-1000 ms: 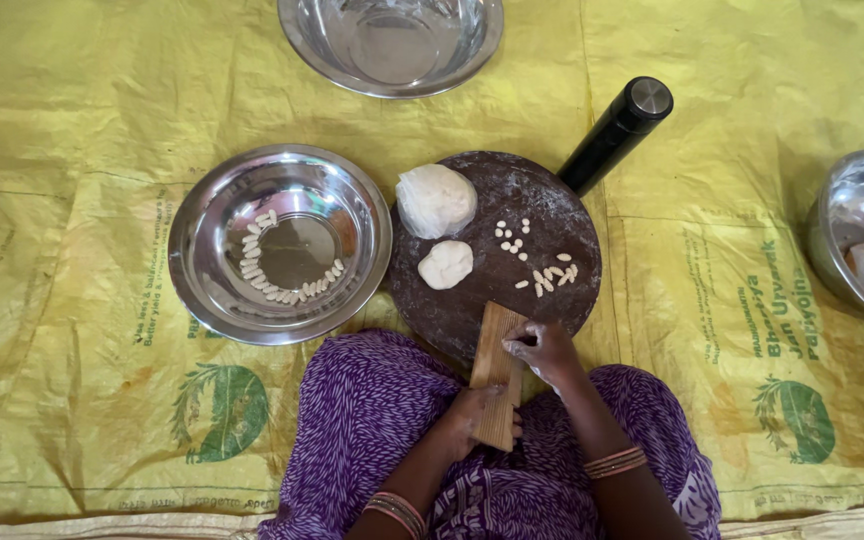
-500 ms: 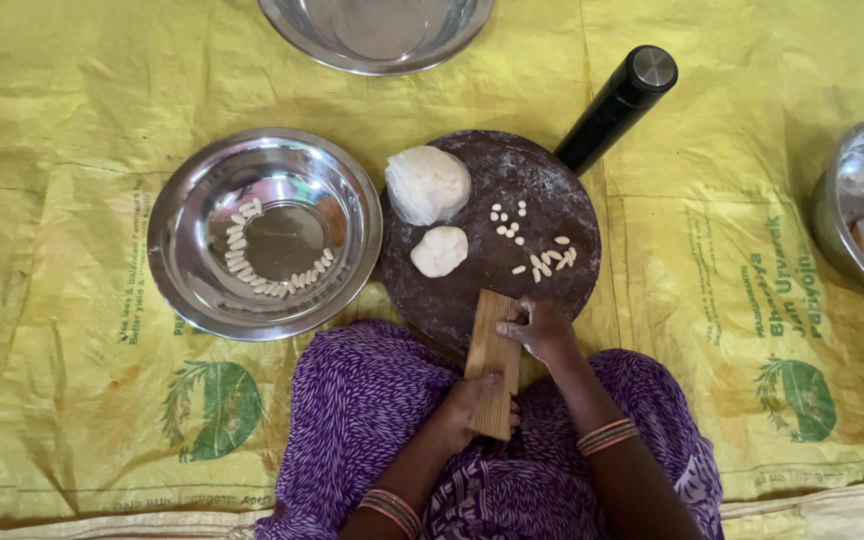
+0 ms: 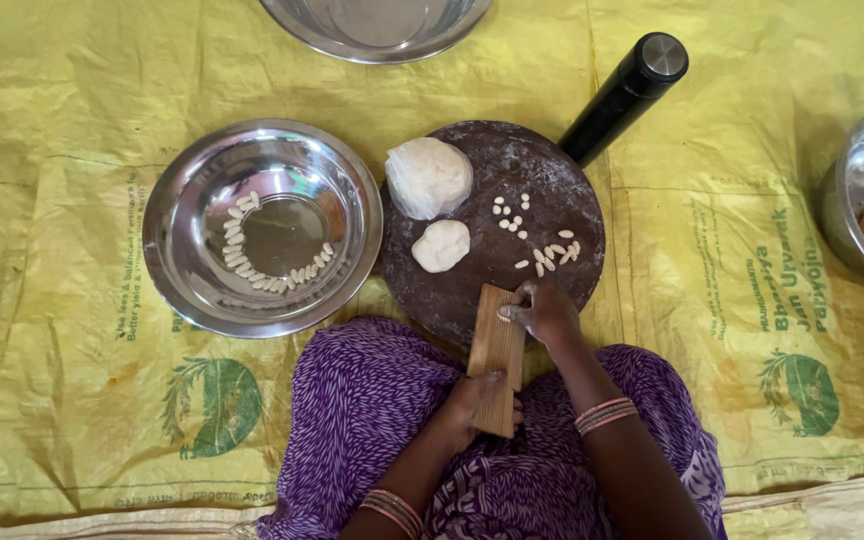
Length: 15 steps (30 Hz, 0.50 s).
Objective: The person sits on the floor and rolls small pieces of dough into balls. They then use a wooden ridged tool to press each ball into a ridged shape and place the finished pieces into a metal bowl.
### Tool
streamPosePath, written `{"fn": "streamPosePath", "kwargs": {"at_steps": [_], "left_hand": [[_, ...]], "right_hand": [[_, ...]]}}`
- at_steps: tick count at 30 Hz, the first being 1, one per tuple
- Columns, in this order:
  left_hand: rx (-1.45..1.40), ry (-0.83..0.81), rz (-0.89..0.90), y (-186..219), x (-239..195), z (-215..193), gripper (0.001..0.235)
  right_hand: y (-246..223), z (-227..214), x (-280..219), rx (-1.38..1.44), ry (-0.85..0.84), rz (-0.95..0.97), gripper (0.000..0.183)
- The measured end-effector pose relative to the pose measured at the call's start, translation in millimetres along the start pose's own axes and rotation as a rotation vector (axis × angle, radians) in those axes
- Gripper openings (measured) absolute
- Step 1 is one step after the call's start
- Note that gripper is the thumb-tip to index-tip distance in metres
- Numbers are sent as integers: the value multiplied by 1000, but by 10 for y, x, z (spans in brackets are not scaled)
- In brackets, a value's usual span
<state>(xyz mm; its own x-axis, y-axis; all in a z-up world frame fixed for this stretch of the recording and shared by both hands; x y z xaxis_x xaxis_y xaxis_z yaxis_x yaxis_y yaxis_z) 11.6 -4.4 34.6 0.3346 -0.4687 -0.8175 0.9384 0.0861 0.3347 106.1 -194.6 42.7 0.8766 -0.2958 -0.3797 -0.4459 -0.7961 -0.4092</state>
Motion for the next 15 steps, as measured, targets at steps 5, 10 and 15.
{"fn": "streamPosePath", "kwargs": {"at_steps": [5,10,15], "left_hand": [[-25,-46,27,-24,33,-15,51],[-32,-52,35,-86,142,-66,50],[-65,-108,78,-162,260,-136,55]], "right_hand": [[-16,3,83,-14,40,-2,43],[3,37,166,5,68,5,40],[156,203,275,19,88,24,37]]}}
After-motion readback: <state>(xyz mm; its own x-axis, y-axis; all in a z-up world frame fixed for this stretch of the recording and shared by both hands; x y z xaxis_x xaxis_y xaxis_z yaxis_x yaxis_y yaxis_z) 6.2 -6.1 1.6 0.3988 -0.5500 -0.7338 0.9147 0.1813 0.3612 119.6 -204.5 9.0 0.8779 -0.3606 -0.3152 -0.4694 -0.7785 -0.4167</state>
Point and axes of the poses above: each hand's wrist, its own x-axis towards the middle knuckle, its own z-axis out of the palm, y = z × x, the point moved 1 cm from there along x, towards the middle knuckle, and after that the axes turned 5 degrees about y, right-handed, at the moved point
